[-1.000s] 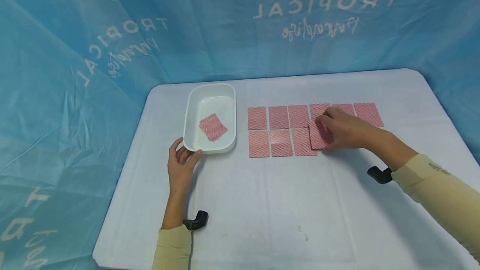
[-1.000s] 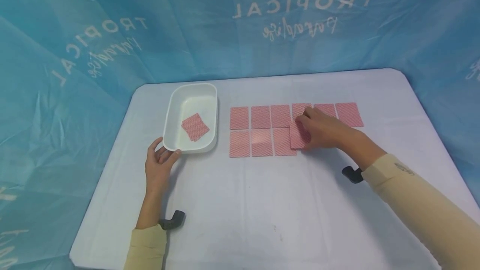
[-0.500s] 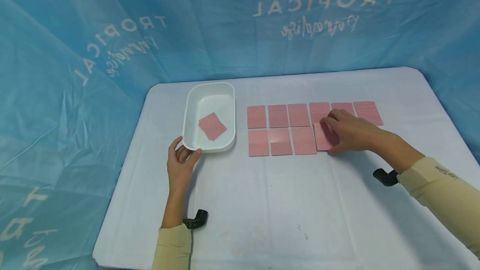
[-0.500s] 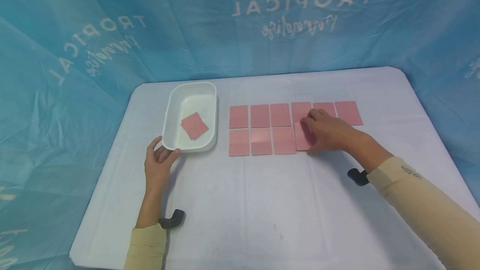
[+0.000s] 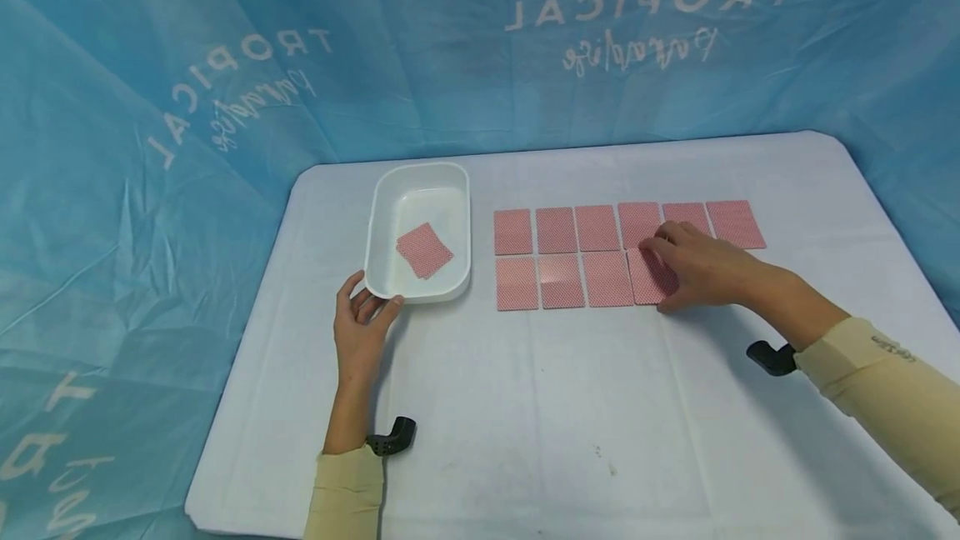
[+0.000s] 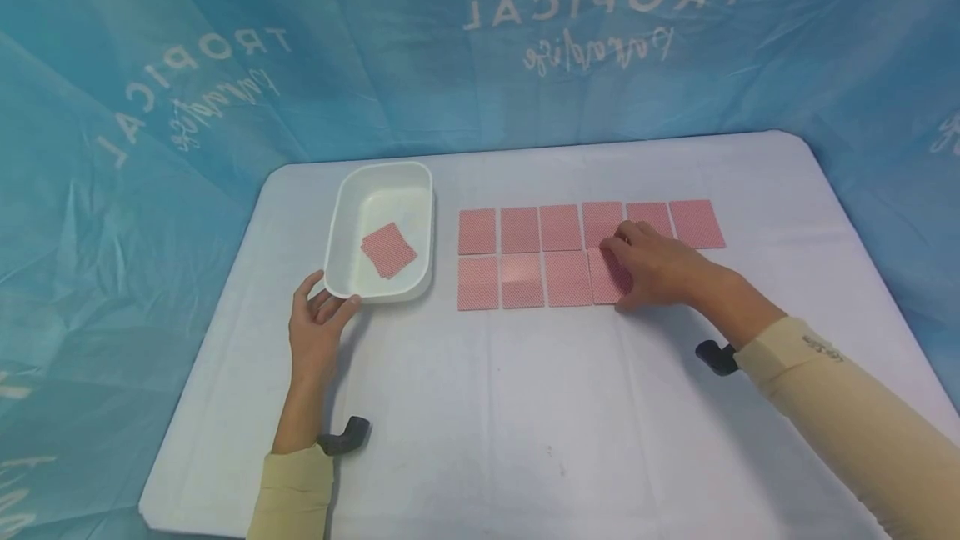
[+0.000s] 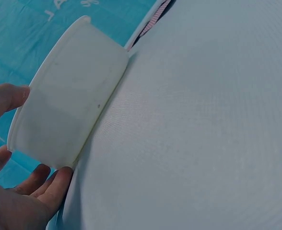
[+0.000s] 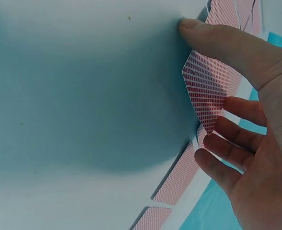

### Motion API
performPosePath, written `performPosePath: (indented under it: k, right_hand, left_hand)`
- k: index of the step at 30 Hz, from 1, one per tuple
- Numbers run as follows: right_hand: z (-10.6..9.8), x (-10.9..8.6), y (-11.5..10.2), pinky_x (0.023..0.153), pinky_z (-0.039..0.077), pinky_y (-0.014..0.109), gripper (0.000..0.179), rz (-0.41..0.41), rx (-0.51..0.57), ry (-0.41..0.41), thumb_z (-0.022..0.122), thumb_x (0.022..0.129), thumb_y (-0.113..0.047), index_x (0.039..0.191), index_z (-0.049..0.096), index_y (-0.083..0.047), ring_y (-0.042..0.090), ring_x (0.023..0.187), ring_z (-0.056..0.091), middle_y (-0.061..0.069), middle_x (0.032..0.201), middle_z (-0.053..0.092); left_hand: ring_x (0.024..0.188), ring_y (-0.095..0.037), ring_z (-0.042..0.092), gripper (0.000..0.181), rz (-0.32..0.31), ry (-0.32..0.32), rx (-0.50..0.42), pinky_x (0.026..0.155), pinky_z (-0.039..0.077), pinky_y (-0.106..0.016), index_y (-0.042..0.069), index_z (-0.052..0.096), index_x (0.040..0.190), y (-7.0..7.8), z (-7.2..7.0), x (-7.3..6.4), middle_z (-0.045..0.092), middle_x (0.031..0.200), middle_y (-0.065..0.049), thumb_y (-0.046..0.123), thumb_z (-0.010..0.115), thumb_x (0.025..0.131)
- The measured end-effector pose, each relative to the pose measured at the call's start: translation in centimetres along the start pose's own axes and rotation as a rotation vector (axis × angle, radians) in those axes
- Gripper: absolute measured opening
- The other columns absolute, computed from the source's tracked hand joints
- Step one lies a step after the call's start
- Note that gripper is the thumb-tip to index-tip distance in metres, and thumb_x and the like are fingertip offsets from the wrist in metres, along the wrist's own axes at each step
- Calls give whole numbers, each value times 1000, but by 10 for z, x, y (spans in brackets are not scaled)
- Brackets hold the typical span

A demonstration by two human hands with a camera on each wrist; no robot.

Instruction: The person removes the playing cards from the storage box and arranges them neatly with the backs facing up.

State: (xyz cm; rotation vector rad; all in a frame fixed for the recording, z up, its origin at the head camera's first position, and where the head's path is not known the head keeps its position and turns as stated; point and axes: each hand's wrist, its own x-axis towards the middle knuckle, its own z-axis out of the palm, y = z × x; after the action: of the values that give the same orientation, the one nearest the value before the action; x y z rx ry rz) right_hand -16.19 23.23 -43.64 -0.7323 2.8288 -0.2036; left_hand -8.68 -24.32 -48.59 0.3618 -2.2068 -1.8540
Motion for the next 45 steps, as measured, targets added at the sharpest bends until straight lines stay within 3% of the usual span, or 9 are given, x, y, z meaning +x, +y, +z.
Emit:
performPosePath:
  k: [9, 18, 23, 29, 34, 45]
  right_hand:
    - [-2, 1, -2, 79, 53, 51, 92, -5, 7, -15, 91, 57, -40, 135, 51, -9, 29, 110, 46, 12, 124, 46]
    - [-10, 6, -2, 88, 46, 61, 100, 10, 53, -29, 89, 60, -47, 141, 44, -8, 37, 124, 37, 16, 135, 40]
    - [-12, 10, -3, 94, 43, 61, 102, -2, 58, -12, 86, 63, -50, 143, 41, -7, 38, 129, 33, 15, 138, 39]
    - [-16, 19, -7, 103, 34, 60, 97, -29, 49, 29, 83, 67, -52, 143, 41, -8, 37, 132, 31, 13, 142, 38]
    - [-18, 29, -12, 103, 35, 59, 95, -60, 25, 38, 82, 69, -49, 144, 40, -9, 35, 134, 30, 11, 145, 35]
    - [-18, 45, -25, 101, 40, 56, 95, -57, 48, 16, 83, 69, -45, 145, 38, -10, 32, 133, 31, 10, 145, 35]
  left_hand:
    - [115, -20, 56, 75, -8, 10, 2, 90, 51, -30, 22, 36, 145, -2, -1, 0, 53, 130, -6, 20, 78, 83]
    - [116, -19, 56, 75, 0, 14, 4, 91, 51, -33, 24, 37, 145, -1, -2, 1, 53, 131, -5, 21, 78, 83]
    - [118, -21, 55, 76, -6, 5, -8, 92, 50, -32, 23, 36, 145, 1, -3, 1, 52, 132, -7, 20, 78, 83]
    - [120, -24, 53, 77, -34, -15, -16, 92, 50, -29, 15, 33, 147, 16, -3, -1, 50, 134, -12, 15, 77, 83]
    - [120, -29, 53, 75, -35, -21, -25, 90, 51, -26, 9, 33, 146, 28, -3, -4, 49, 135, -18, 9, 75, 84]
    - [117, -22, 55, 76, -6, -11, -5, 89, 51, -28, 22, 37, 145, 0, -2, 1, 53, 132, -7, 21, 78, 82]
